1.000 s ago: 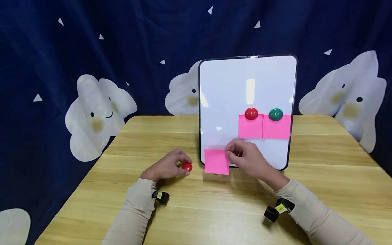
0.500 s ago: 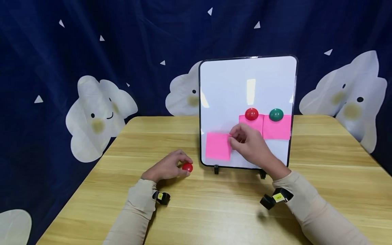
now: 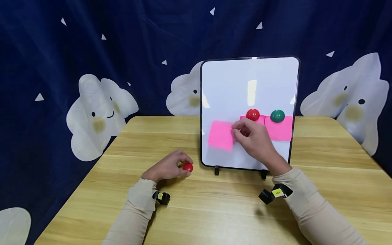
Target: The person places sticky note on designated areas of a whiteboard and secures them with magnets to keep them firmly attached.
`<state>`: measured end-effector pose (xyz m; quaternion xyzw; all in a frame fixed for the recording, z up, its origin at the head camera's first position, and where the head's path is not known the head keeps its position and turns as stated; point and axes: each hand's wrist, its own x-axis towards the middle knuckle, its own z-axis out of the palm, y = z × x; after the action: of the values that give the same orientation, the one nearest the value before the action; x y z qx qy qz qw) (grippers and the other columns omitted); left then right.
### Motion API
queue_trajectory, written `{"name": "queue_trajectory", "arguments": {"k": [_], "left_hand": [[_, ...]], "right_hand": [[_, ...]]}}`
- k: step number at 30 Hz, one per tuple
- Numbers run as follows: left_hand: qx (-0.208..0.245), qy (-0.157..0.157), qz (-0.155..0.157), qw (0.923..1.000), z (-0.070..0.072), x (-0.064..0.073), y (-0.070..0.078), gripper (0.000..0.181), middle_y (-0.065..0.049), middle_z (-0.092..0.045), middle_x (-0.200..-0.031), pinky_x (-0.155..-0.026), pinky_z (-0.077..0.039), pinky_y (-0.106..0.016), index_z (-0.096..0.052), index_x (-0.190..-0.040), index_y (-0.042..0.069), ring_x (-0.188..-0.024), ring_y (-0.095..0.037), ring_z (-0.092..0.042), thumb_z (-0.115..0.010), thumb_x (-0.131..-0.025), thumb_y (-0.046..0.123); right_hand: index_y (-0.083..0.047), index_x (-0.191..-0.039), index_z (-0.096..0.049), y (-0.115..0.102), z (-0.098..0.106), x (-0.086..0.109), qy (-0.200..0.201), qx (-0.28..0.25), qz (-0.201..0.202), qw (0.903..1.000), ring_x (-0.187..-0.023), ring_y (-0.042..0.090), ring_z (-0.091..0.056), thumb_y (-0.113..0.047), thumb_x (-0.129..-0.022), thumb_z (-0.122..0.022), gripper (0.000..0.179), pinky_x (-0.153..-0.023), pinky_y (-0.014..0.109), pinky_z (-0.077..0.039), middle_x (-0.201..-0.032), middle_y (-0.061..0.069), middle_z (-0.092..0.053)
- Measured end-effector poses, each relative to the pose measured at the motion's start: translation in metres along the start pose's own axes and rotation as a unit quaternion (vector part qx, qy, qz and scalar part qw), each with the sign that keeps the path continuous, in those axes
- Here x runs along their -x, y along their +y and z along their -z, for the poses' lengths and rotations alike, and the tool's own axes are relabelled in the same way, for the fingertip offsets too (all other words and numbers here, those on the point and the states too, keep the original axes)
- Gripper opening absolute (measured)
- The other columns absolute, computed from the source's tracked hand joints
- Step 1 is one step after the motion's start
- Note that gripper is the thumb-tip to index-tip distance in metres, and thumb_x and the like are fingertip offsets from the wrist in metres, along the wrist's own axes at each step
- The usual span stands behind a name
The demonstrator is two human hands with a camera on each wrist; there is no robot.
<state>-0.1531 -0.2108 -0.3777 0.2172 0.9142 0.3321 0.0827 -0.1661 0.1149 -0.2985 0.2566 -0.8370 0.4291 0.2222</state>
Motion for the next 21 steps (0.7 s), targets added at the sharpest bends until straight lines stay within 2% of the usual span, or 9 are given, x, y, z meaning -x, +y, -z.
{"name": "queue_trajectory", "arguments": {"k": [8, 14, 21], "left_hand": [[0.01, 0.0, -0.007, 0.9999, 0.001, 0.0, -0.001, 0.029, 0.002, -0.057, -0.112, -0.088, -0.049, -0.037, -0.073, -0.11, 0.015, -0.104, -0.02, -0.054, -0.083, -0.082, 0.014], [0.005, 0.0, -0.007, 1.0, 0.002, 0.0, -0.002, 0.03, 0.002, -0.056, -0.112, -0.09, -0.049, -0.037, -0.072, -0.111, 0.015, -0.105, -0.019, -0.053, -0.082, -0.083, 0.015], [-0.01, 0.001, -0.008, 0.9999, 0.001, 0.0, -0.001, 0.03, 0.004, -0.056, -0.111, -0.089, -0.048, -0.037, -0.073, -0.112, 0.016, -0.103, -0.017, -0.052, -0.082, -0.083, 0.015]], "right_hand": [[-0.004, -0.114, -0.069, 0.001, 0.001, -0.001, 0.033, 0.026, 0.02, 0.9989, -0.078, 0.017, -0.058, -0.004, -0.09, -0.071, 0.023, -0.066, 0.025, -0.048, -0.091, 0.005, -0.067], [-0.003, -0.112, -0.07, 0.004, -0.003, -0.006, 0.035, 0.046, 0.053, 0.9969, -0.081, 0.017, -0.061, 0.0, -0.089, -0.071, 0.024, -0.07, 0.031, -0.052, -0.099, 0.007, -0.069], [-0.002, -0.107, -0.072, 0.003, -0.008, -0.012, 0.043, 0.074, 0.103, 0.991, -0.075, 0.016, -0.057, 0.004, -0.086, -0.071, 0.021, -0.066, 0.031, -0.051, -0.093, 0.006, -0.066]]}}
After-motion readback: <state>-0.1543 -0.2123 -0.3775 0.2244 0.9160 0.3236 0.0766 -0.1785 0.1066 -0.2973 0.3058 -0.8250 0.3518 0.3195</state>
